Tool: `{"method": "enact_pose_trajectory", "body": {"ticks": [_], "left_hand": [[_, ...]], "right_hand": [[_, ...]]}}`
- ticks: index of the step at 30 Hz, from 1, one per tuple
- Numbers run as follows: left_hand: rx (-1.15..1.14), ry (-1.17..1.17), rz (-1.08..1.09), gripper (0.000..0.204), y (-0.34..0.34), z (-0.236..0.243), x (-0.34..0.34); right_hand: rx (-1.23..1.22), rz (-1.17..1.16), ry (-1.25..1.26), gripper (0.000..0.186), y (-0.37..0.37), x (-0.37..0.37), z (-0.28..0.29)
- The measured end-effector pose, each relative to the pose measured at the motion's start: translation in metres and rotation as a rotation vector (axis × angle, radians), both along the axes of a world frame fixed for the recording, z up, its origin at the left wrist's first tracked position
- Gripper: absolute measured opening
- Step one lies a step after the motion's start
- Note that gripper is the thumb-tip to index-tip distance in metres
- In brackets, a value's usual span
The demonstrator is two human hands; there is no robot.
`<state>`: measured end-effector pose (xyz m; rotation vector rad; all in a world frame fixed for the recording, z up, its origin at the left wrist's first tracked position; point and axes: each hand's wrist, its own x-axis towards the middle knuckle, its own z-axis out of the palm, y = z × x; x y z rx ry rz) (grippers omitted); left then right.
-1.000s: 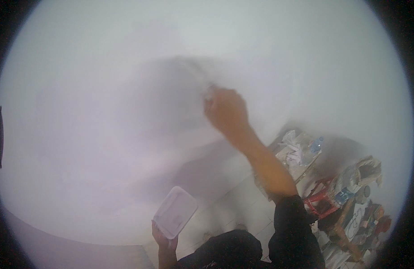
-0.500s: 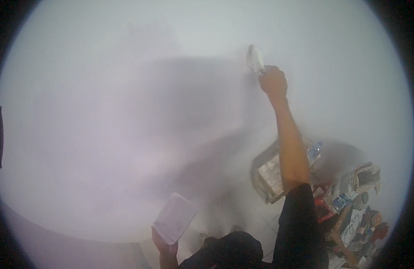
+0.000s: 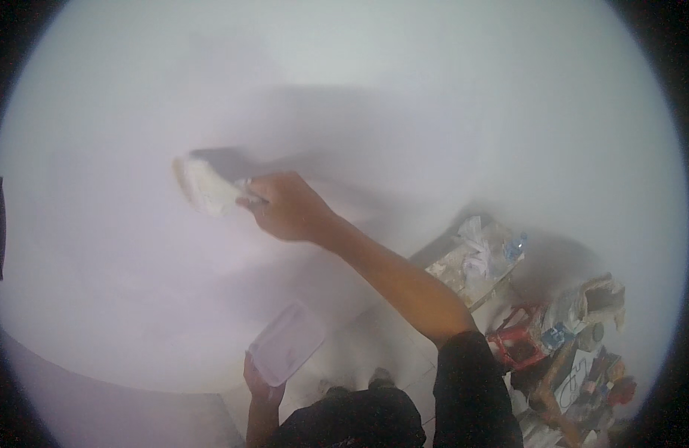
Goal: The person paints a white ceiling using a paintbrush and a small plastic container of white paint. They repeatedly dip the brush into the container and apply paint to the ceiling surface in a small room with tiled flooring and scattered construction materials.
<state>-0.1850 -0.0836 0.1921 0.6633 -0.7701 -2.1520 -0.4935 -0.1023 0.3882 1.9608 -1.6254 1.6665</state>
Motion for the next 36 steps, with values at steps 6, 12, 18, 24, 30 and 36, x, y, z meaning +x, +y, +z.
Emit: {"method": "enact_pose_trajectory", "body": {"ticks": [6,12,18,24,30,36], "left_hand": [[-0.066,-0.023,0.005,0.049,0.003,0.002,0.000],[-0.009,-0.022,0.127,0.048,0.007,-0.004,0.019],[0.097,0.009,0.276,0.045,0.015,-0.005,0.022],[0.100,-0.004,0.388,0.045,0.025,-0.009,0.042],[0.141,0.050,0.412,0.048,0.017,-0.006,0.038],[0.074,0.015,0.447,0.051,0.003,-0.020,0.035]], "right_hand": [[0.191,-0.018,-0.873,0.028,0.013,-0.069,-0.054],[0.313,-0.177,-1.281,0.022,0.037,-0.048,-0.214],[0.505,-0.471,-0.888,0.027,0.025,-0.016,-0.342],[0.162,-0.037,-1.097,0.028,0.018,0.037,-0.180],[0.199,0.202,-1.117,0.024,-0.005,0.044,-0.075],[0.330,-0.083,-1.253,0.021,-0.019,0.025,-0.249]]}}
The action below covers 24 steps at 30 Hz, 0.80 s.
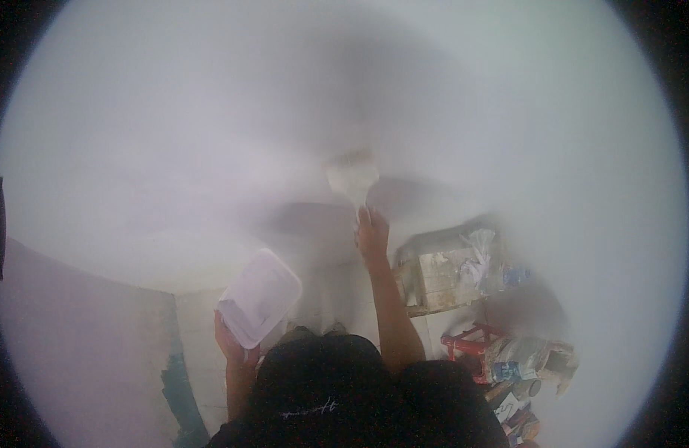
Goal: The person paints a white ceiling using a paintbrush and a small plastic container of white paint. They repeatedly dip the brush into the container and apply paint to the ceiling surface in a small room with tiled flooring and scattered construction materials.
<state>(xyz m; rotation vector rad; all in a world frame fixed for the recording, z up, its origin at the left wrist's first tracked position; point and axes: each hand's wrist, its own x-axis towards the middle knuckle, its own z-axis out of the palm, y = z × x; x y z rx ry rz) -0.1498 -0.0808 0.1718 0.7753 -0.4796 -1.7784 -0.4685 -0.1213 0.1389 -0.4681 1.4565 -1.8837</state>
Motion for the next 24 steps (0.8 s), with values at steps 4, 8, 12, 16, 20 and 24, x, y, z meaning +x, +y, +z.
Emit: {"method": "enact_pose_trajectory", "body": {"ticks": [4,8,12,16,20,24], "left_hand": [[0.066,0.019,-0.014,0.052,-0.012,-0.007,0.008],[0.087,0.067,-0.030,0.052,-0.026,-0.006,0.017],[0.097,0.127,-0.003,0.053,-0.032,-0.005,0.018],[0.137,0.147,-0.031,0.052,-0.033,-0.009,0.019],[0.091,0.166,-0.055,0.052,-0.039,-0.022,0.017],[0.050,0.113,-0.055,0.053,-0.037,0.004,0.012]], "right_hand": [[0.343,-0.035,-0.115,0.020,0.027,0.013,-0.086],[0.285,-0.058,-0.151,0.021,0.018,0.007,-0.063],[0.176,-0.101,-0.052,0.024,0.014,0.041,0.073],[-0.159,-0.035,0.191,0.026,0.021,0.055,0.142],[-0.229,0.107,0.109,0.025,-0.020,0.035,0.114],[-0.077,-0.023,0.107,0.022,-0.024,0.035,0.022]]}}
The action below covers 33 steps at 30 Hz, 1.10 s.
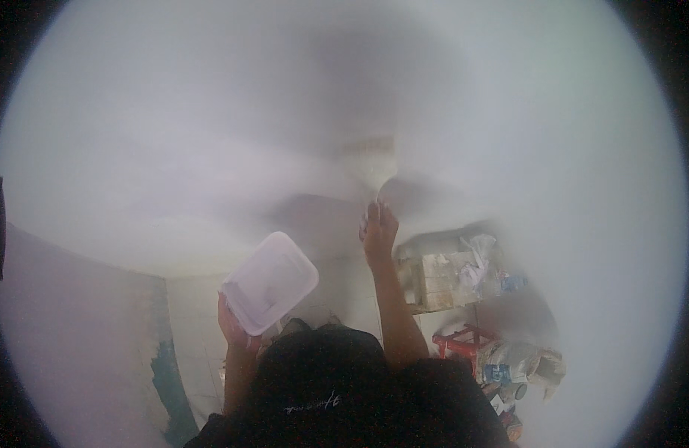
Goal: The person paints a white ceiling using a paintbrush and a small plastic container of white paint. They repeatedly dip the brush into the container and apply paint to the ceiling surface in a small room with tiled flooring and scattered construction materials.
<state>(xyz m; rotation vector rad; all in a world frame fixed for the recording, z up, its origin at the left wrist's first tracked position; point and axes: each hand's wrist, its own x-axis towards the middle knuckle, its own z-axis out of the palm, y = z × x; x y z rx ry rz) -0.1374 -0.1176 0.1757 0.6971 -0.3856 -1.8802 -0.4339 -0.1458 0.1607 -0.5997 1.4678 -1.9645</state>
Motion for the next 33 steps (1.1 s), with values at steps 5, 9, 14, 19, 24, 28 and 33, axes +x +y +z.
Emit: {"method": "enact_pose_trajectory", "body": {"ticks": [5,9,14,19,24,28,33], "left_hand": [[0.062,-0.019,0.050,0.053,0.001,-0.006,0.007],[0.054,-0.019,0.034,0.053,0.002,-0.013,0.016],[-0.031,-0.032,-0.031,0.055,0.003,-0.009,0.017],[-0.081,-0.031,-0.084,0.055,0.000,-0.018,0.011],[-0.100,0.070,-0.145,0.056,-0.003,-0.016,0.010],[-0.217,0.098,-0.135,0.056,-0.002,-0.005,0.004],[-0.105,0.143,-0.126,0.058,-0.001,-0.011,0.002]], "right_hand": [[0.328,-0.051,-0.171,0.023,0.033,0.014,-0.116],[0.428,-0.070,-0.314,0.023,0.032,0.020,-0.104],[0.275,-0.078,-0.224,0.024,0.028,0.042,0.028],[-0.126,-0.038,0.028,0.024,0.032,0.041,0.078],[-0.078,-0.019,0.155,0.028,0.008,0.022,0.041],[0.046,-0.029,0.125,0.028,0.016,0.032,-0.019],[0.393,0.017,0.073,0.031,0.044,0.024,-0.097]]}}
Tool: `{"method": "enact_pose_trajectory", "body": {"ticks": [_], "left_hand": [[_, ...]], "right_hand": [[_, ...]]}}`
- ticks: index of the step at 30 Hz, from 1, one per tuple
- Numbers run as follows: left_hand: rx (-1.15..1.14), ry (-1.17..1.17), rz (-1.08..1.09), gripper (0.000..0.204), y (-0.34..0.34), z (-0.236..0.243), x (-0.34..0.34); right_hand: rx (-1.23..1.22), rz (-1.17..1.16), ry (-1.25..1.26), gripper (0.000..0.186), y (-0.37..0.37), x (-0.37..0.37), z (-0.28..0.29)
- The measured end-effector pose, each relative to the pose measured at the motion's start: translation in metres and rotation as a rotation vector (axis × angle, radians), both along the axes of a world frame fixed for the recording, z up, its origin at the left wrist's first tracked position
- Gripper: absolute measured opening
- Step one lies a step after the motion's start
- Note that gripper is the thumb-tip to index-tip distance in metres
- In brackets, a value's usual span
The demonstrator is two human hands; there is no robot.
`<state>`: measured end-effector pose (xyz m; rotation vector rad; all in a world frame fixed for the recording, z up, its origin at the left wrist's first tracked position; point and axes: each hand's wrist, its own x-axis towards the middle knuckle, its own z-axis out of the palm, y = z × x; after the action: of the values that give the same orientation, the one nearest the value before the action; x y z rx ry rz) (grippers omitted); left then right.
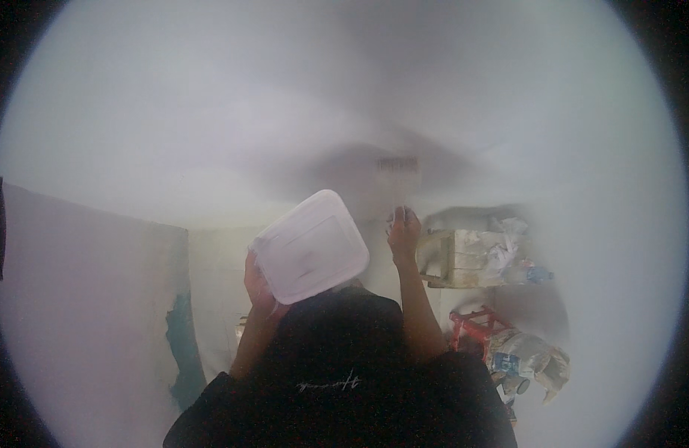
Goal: The person paints a white ceiling using a paintbrush and a small plastic container of white paint. They repeatedly dip the brush into the container and apply paint to the ceiling surface in a small room with tiled flooring and scattered construction materials.
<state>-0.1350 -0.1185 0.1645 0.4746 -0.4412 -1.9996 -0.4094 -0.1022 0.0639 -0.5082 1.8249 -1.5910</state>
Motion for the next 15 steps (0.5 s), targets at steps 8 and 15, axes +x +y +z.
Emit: {"method": "enact_pose_trajectory", "body": {"ticks": [8,15], "left_hand": [[0.071,-0.005,-0.022,0.063,0.001,0.007,-0.001],[0.188,-0.069,0.061,0.068,0.000,0.005,-0.004]], "right_hand": [[0.115,-0.075,-0.010,0.034,-0.004,-0.001,0.074],[-0.389,-0.040,0.195,0.030,-0.011,0.016,0.173]]}}
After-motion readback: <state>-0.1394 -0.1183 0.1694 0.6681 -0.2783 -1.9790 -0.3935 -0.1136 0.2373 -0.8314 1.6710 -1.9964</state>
